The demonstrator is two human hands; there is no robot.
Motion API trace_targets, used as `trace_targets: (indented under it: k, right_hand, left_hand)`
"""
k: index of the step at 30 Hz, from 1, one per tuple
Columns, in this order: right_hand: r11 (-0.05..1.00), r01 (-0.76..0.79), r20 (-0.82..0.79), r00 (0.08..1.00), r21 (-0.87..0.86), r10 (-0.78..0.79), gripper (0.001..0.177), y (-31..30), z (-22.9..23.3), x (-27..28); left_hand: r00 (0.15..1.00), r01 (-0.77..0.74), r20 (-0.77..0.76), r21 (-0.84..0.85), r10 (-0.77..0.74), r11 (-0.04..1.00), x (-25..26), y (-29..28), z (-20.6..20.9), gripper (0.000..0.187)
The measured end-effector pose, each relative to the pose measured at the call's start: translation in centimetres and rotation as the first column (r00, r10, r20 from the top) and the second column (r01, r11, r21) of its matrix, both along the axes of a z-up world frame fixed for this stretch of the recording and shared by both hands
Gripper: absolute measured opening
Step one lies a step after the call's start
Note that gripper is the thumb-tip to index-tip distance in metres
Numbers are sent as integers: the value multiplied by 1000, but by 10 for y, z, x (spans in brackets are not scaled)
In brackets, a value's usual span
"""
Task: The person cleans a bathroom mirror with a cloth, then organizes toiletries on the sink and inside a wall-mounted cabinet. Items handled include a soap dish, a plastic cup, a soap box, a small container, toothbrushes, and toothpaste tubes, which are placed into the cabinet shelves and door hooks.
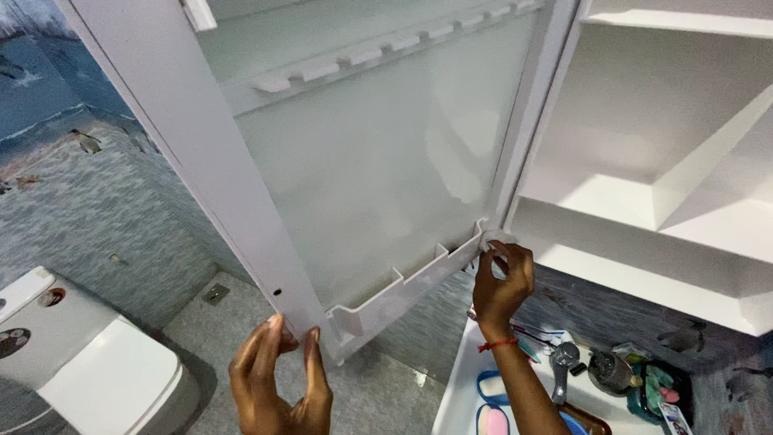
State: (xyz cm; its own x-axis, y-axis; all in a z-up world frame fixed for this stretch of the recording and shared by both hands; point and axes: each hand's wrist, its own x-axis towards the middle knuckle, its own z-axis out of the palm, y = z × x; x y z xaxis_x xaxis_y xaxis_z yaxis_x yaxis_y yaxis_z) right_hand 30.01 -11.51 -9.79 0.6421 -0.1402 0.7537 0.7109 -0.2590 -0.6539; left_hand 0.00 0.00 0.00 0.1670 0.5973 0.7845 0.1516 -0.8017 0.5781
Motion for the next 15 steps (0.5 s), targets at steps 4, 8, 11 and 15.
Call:
trace_targets:
  k: [4,8,11,15]
  right_hand:
    - [994,30,-56,998,101,-24,22,6,71,-18]
    - [990,37,72,996,136,-47,21,14,145,-1]
    - [985,2,205,978,175,-38,21,24,201,22]
    - [978,-54,380,924,201,-27,24,36,267,34]
  left_hand:
    - [1000,4,19,-7,-4,1000,4,10,-16,62]
    - [998,-29,61,17,28,999,16,14,-28,50]
    - [989,-44,143,35,39,998,33,21,-33,49]
    - [977,-29,215,108,5,994,52,47,-21,60]
